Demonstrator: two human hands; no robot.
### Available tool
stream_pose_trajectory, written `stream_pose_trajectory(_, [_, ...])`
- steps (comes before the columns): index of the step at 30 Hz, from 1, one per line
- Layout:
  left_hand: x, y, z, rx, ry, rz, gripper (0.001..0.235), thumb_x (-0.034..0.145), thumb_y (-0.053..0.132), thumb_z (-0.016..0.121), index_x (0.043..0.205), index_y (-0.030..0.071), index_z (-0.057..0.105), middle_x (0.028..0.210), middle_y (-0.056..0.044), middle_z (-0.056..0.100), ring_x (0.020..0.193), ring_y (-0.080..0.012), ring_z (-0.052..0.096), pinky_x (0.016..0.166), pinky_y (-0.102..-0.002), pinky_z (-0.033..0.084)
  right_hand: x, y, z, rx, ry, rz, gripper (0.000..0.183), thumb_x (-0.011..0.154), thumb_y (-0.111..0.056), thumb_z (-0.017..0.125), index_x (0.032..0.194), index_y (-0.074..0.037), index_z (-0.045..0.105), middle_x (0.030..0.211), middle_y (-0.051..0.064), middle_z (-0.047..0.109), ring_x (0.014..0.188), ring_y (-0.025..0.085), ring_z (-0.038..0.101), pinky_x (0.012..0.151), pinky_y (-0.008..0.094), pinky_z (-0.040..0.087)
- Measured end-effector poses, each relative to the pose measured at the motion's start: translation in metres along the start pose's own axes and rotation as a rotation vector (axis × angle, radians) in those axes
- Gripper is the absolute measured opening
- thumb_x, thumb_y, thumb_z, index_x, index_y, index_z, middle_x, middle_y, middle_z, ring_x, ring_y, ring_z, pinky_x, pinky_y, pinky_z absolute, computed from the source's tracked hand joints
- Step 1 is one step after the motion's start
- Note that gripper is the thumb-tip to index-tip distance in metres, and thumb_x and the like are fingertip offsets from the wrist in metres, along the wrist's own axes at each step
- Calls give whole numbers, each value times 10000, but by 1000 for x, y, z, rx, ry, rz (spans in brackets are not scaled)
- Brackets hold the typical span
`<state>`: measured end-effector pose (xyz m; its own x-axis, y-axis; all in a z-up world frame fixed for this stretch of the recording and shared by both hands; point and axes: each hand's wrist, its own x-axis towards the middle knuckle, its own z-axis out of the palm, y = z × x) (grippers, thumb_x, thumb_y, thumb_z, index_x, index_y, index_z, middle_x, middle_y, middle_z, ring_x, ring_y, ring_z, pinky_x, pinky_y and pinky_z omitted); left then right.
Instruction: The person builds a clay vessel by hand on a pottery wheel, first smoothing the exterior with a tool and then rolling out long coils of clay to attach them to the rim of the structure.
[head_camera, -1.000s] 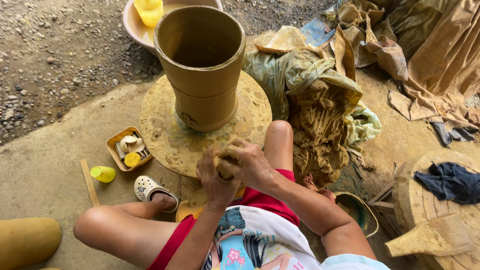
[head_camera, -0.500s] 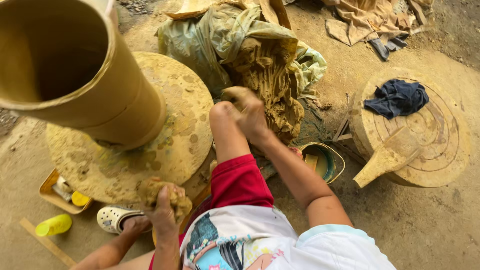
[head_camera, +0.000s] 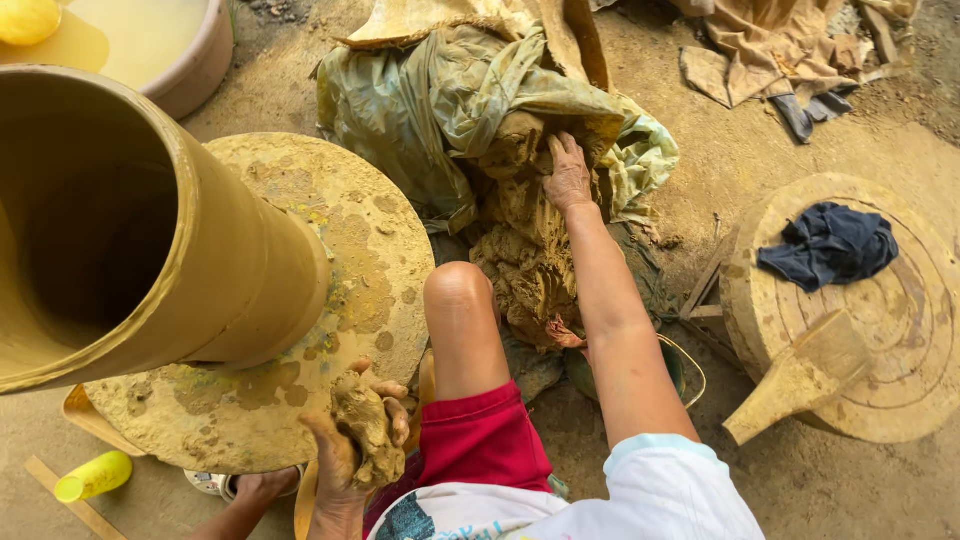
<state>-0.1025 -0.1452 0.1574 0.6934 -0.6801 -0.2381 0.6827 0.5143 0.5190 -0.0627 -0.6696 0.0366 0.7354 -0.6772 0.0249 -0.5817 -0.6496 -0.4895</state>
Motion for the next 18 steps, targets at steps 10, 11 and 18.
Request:
stream_pose_trajectory(10, [23, -8, 20, -97, -173, -26, 875, 920, 704, 605, 1557, 154, 368, 1261, -259, 652, 894, -290, 701, 742, -365, 568, -38, 24, 35, -89, -375, 113, 627, 889, -20, 704, 1461, -102, 460, 1564, 162, 360, 1433, 337, 339, 1180, 482, 253])
stream_pose_trajectory(11, [24, -8, 19, -118, -169, -18, 879, 899, 703, 605, 1560, 183, 352, 1281, -235, 639, 936, -312, 707, 785, -396, 579, -47, 22, 29, -216, -419, 46, 484, 912, -10, 673, 1380, -74, 569, 1420, 188, 535, 1316, 349, 503, 1114, 464, 399])
stream_pose_trajectory(18, [-1, -4, -45, 110, 142, 530, 778, 1046, 589, 533, 1537, -4, 419, 1483, -176, 550, 1339, -324, 560, 1148, -485, 443, -150, -60, -75, 1021, 138, 75, 796, 942, -28, 704, 1557, 31, 202, 1419, 224, 419, 1251, 292, 467, 1033, 439, 480])
